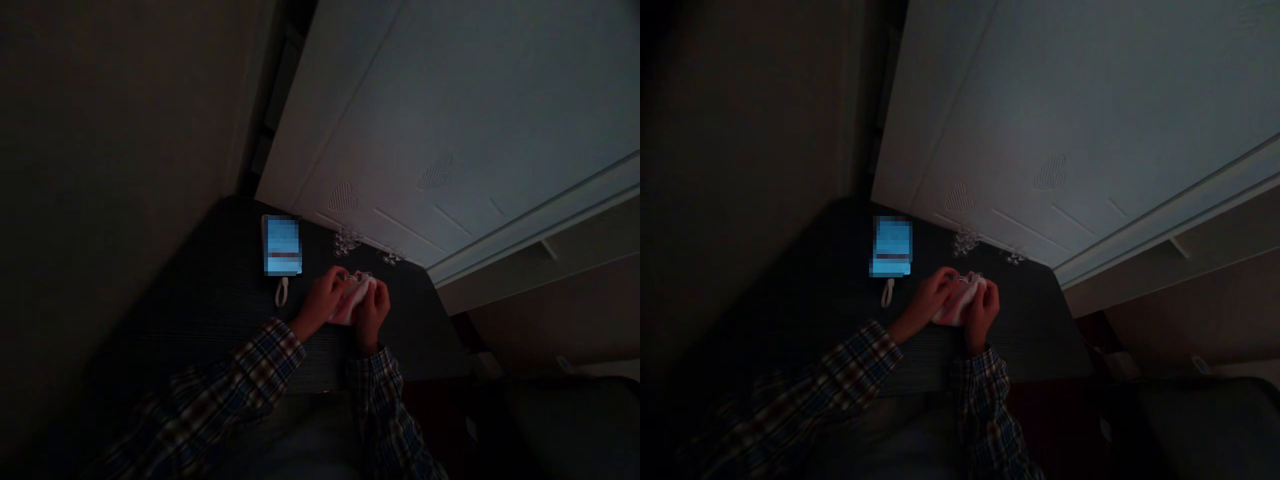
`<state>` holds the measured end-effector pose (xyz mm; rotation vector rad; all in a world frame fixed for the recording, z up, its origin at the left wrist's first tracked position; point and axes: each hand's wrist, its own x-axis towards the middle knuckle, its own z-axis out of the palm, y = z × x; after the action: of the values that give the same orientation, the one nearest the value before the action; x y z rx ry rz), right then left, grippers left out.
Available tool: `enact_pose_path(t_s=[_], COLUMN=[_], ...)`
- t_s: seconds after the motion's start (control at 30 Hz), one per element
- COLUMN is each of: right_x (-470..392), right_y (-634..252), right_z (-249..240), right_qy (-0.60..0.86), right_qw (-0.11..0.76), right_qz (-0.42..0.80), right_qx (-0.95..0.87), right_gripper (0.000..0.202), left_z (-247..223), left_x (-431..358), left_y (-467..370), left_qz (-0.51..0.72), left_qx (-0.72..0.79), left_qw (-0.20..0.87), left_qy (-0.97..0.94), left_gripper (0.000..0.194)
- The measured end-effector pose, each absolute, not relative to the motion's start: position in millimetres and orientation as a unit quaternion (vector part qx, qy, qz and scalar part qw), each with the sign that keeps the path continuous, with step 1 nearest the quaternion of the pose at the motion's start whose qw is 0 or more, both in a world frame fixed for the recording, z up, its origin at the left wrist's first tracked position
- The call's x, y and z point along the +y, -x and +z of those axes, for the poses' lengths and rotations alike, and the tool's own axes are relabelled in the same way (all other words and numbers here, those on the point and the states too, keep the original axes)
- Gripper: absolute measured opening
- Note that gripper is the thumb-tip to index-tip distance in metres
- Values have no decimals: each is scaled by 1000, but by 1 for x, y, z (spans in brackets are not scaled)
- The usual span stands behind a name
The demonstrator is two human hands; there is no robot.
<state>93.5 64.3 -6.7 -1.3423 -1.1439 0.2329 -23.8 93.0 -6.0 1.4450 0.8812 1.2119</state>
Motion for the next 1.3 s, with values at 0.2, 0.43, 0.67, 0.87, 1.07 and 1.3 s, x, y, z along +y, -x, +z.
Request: enact_pose_path(t_s=[0.2,0.43,0.67,0.87,1.07,1.3], right_x=[64,65,66,63,63,65], right_y=[-93,-94,-98,-95,-91,-94], right_z=[-8,-9,-10,-8,-5,-7], right_qy=[579,591,596,577,579,595], right_qw=[628,613,616,623,624,619], right_qz=[106,102,89,110,99,86], right_qx=[-509,-514,-507,-516,-516,-505], right_gripper=[27,27,27,26,24,25], left_z=[-8,-10,-12,-10,-10,-14], left_x=[95,95,97,97,96,95], left_y=[24,23,22,23,23,21], left_qz=[508,521,525,496,476,510], left_qx=[382,385,356,407,416,383], left_qw=[519,510,518,494,485,476], left_qy=[-571,-567,-574,-587,-604,-605], left_gripper=[33,32,26,37,33,36])
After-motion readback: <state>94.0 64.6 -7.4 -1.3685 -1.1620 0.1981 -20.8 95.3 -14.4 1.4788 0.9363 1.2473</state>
